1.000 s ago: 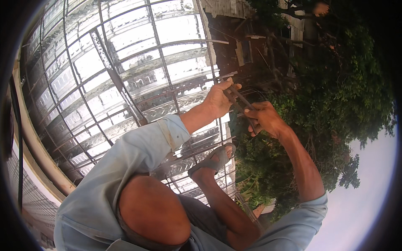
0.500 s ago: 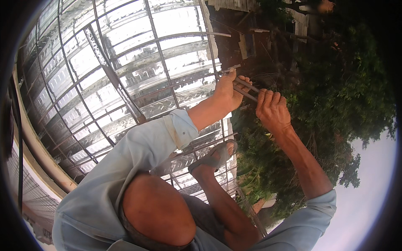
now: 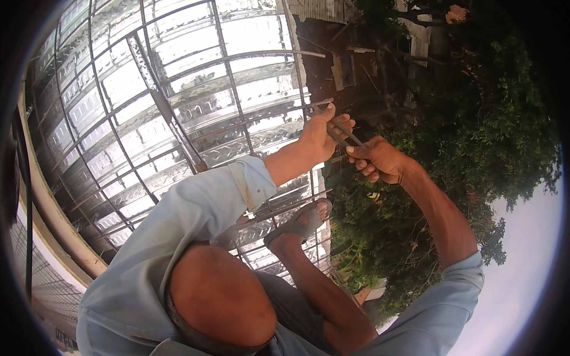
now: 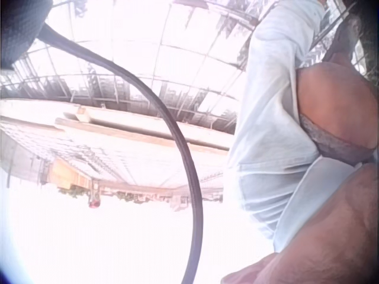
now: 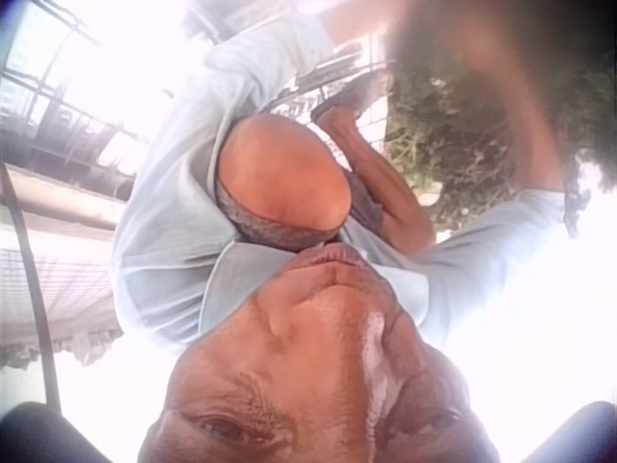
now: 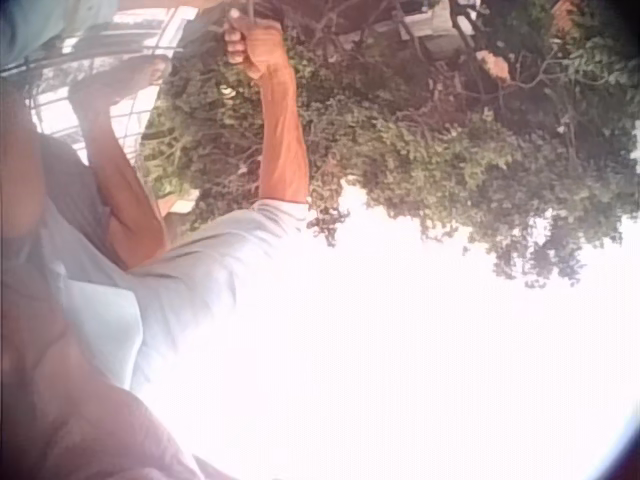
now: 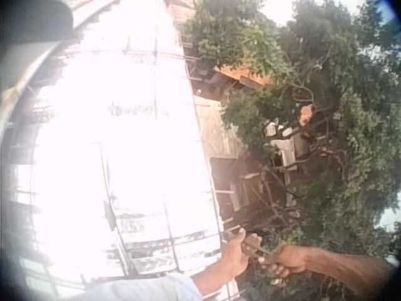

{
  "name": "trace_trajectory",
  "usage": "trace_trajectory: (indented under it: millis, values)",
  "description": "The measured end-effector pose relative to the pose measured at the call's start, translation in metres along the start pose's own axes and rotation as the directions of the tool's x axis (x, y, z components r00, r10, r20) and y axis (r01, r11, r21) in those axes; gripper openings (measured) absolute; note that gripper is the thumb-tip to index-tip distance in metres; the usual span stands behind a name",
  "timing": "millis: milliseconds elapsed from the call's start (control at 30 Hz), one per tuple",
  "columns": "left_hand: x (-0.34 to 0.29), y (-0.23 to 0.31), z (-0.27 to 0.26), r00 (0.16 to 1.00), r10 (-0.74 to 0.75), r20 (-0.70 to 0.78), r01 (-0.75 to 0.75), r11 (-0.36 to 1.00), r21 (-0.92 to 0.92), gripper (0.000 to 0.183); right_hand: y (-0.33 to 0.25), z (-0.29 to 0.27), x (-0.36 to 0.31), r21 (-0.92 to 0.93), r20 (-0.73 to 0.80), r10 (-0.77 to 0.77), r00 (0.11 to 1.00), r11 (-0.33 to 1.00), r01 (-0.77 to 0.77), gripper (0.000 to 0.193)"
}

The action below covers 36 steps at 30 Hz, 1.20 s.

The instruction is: The person is assembling a rebar grid on a construction site. They use pliers to bend and secure wire ties at the intersections of the rebar rods. The person also uses a long metal bar to adjust the alignment of the rebar grid.

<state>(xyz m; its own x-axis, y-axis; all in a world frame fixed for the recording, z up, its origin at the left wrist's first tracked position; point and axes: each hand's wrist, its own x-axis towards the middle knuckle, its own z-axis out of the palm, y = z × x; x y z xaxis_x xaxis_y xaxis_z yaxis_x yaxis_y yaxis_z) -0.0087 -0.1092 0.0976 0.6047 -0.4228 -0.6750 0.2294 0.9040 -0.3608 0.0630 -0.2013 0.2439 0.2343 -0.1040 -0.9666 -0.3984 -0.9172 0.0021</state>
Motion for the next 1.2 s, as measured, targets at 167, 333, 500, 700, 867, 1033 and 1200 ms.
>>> trace_trajectory:
  millis: [167, 333, 500, 700, 867, 1033, 1200]
  values:
    - [0.007, -0.002, 0.004, 0.999, 0.011, -0.031, -0.016, 0.99, -0.142, 0.018, -0.001, 0.001, -0.008, -0.318, -0.135, -0.23, 0.964, 0.931, 0.177, 0.024]
    - [0.007, 0.001, 0.006, 0.999, 0.027, -0.037, -0.032, 0.99, -0.136, 0.017, 0.019, 0.047, -0.011, -0.939, -0.006, -0.83, 0.558, -0.188, -0.289, 0.042]
    - [0.005, 0.001, 0.011, 0.996, 0.007, -0.085, -0.016, 0.994, -0.105, 0.017, 0.023, 0.027, 0.004, -0.953, -0.006, -0.791, 0.612, -0.18, -0.243, 0.026]
    - [-0.004, 0.0, 0.004, 0.996, 0.044, -0.078, -0.041, 0.999, 0.032, 0.018, 0.008, -0.002, 0.002, 0.327, 0.159, 0.026, 0.987, 0.942, -0.078, 0.034]
    - [0.002, 0.001, -0.015, 0.991, 0.04, -0.129, -0.021, 0.99, 0.141, 0.018, 0.062, 0.054, 0.01, 0.669, 0.259, -0.145, 0.955, 0.74, -0.069, 0.057]
    - [-0.01, 0.018, -0.04, 0.999, -0.017, -0.036, 0.021, 0.993, 0.119, 0.02, 0.057, 0.117, 0.017, 0.861, 0.098, -0.082, 0.992, 0.507, -0.043, 0.055]
    - [-0.017, 0.027, -0.042, 0.99, -0.03, 0.135, 0.033, 0.999, -0.024, 0.028, 0.07, 0.094, 0.021, 0.928, 0.044, -0.256, 0.966, 0.368, 0.056, 0.042]
